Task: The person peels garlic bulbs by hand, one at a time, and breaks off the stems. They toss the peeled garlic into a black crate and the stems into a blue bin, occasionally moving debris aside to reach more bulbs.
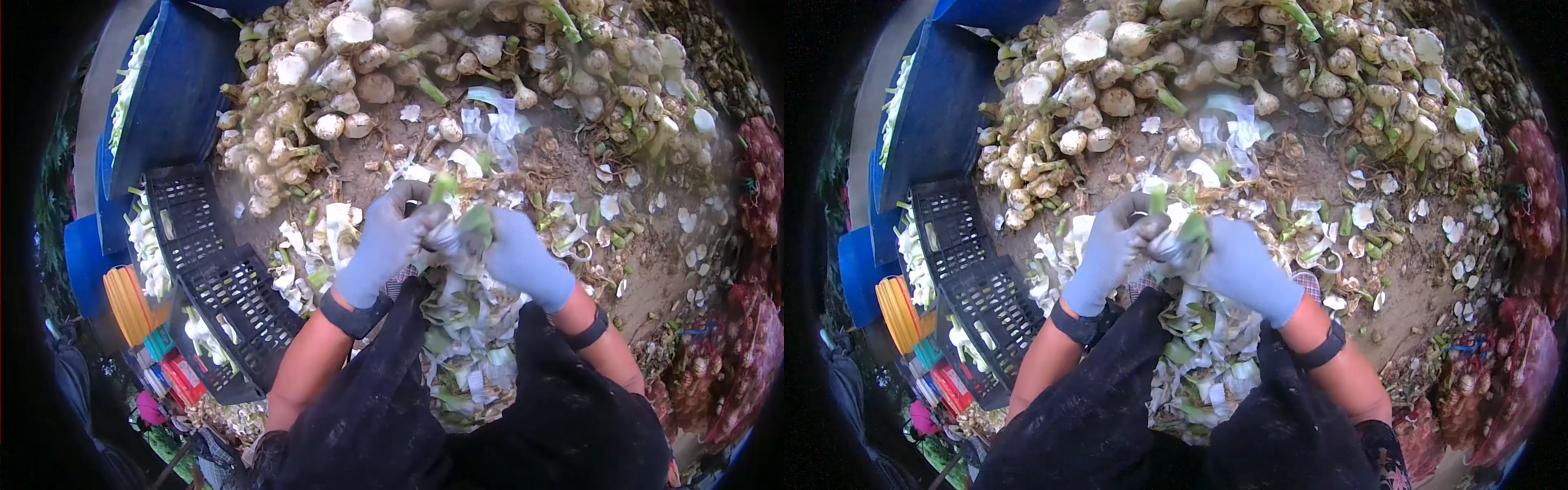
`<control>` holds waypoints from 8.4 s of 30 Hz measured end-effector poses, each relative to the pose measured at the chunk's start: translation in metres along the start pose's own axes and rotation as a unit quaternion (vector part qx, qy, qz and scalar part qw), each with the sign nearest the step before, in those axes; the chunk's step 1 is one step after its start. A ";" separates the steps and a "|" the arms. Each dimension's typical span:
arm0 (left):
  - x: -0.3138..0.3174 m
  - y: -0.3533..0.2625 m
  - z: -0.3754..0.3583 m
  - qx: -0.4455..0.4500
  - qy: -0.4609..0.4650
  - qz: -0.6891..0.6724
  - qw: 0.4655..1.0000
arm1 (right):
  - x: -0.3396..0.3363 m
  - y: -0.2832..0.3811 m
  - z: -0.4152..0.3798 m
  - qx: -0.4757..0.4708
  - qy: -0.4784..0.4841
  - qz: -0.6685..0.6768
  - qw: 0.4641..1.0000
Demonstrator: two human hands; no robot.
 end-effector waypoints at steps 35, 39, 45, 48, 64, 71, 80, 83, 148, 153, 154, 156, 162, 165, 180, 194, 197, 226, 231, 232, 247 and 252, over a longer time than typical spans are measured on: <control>-0.011 -0.018 -0.012 0.073 0.005 -0.270 0.960 | -0.024 -0.033 0.012 0.039 -0.088 -0.237 0.967; -0.031 -0.014 -0.001 0.016 -0.063 -0.457 0.887 | 0.015 -0.022 -0.018 0.011 0.116 -0.305 0.945; -0.067 -0.024 0.003 0.043 -0.083 -0.434 0.896 | -0.012 0.000 0.003 -0.020 0.072 -0.310 0.948; -0.133 -0.144 -0.020 0.271 -0.310 -0.162 0.897 | -0.019 -0.010 0.032 -0.067 -0.010 -0.266 0.962; 0.009 -0.022 0.024 0.160 -0.041 0.088 0.982 | -0.016 -0.029 0.044 0.136 -0.065 0.238 0.960; 0.033 -0.008 0.015 0.121 0.047 0.190 0.973 | -0.019 -0.023 0.014 0.178 -0.048 0.254 0.949; 0.048 -0.006 0.004 0.001 0.041 -0.062 0.997 | -0.017 -0.019 -0.015 0.214 0.008 0.349 0.912; 0.046 -0.009 0.002 -0.031 -0.023 -0.102 0.994 | -0.017 -0.013 -0.022 0.182 -0.069 0.390 0.900; 0.059 0.002 -0.001 0.101 0.125 0.322 0.933 | -0.014 -0.039 -0.028 -0.020 -0.097 -0.304 0.947; 0.064 0.005 0.003 -0.091 0.173 0.205 0.959 | -0.047 -0.073 -0.005 0.033 -0.226 -0.332 0.915; 0.065 0.008 -0.001 -0.095 0.198 0.174 0.960 | -0.062 -0.078 -0.006 0.029 -0.228 -0.330 0.915; 0.053 0.021 -0.002 -0.107 0.185 0.147 0.966 | -0.082 -0.097 -0.014 0.164 -0.160 -0.233 0.945; 0.053 0.020 0.012 0.047 0.147 0.131 0.979 | -0.039 -0.034 -0.020 0.118 -0.031 0.195 0.973; 0.056 0.007 0.003 -0.034 0.074 -0.020 0.996 | -0.033 -0.037 -0.020 0.157 -0.055 0.143 0.976; 0.013 -0.017 0.022 -0.003 0.012 -0.339 0.941 | -0.051 -0.089 -0.041 0.136 -0.121 -0.210 0.961; 0.030 -0.079 0.060 0.359 0.086 0.338 0.866 | -0.110 -0.113 0.127 0.174 -0.057 -0.403 0.897; 0.044 -0.041 0.052 0.354 -0.018 0.259 0.899 | -0.088 -0.084 0.093 0.033 -0.153 -0.175 0.972; 0.066 -0.016 0.013 -0.071 0.105 -0.107 0.986 | -0.029 -0.035 -0.001 0.117 -0.077 0.265 0.954; 0.024 0.010 0.036 0.140 0.062 0.128 0.980 | -0.030 -0.033 -0.004 0.116 -0.109 0.169 0.973; 0.029 -0.014 0.038 0.213 0.032 0.169 0.962 | -0.027 -0.029 -0.008 0.112 -0.100 0.149 0.977; 0.034 -0.080 0.038 -0.038 0.070 -0.110 0.991 | 0.019 -0.018 -0.048 -0.016 0.239 -0.271 0.932; -0.050 -0.278 0.109 0.116 0.238 -0.466 0.844 | -0.048 -0.003 -0.008 -0.095 0.096 -0.183 0.974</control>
Point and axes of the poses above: each hand's wrist, its own z-axis towards the middle knuckle, its own x-axis out of the palm, y = z × x, the point moved 5 cm from there along z, towards the middle knuckle, and after that the axes turned 11 degrees about -z, right-handed, at the moved point
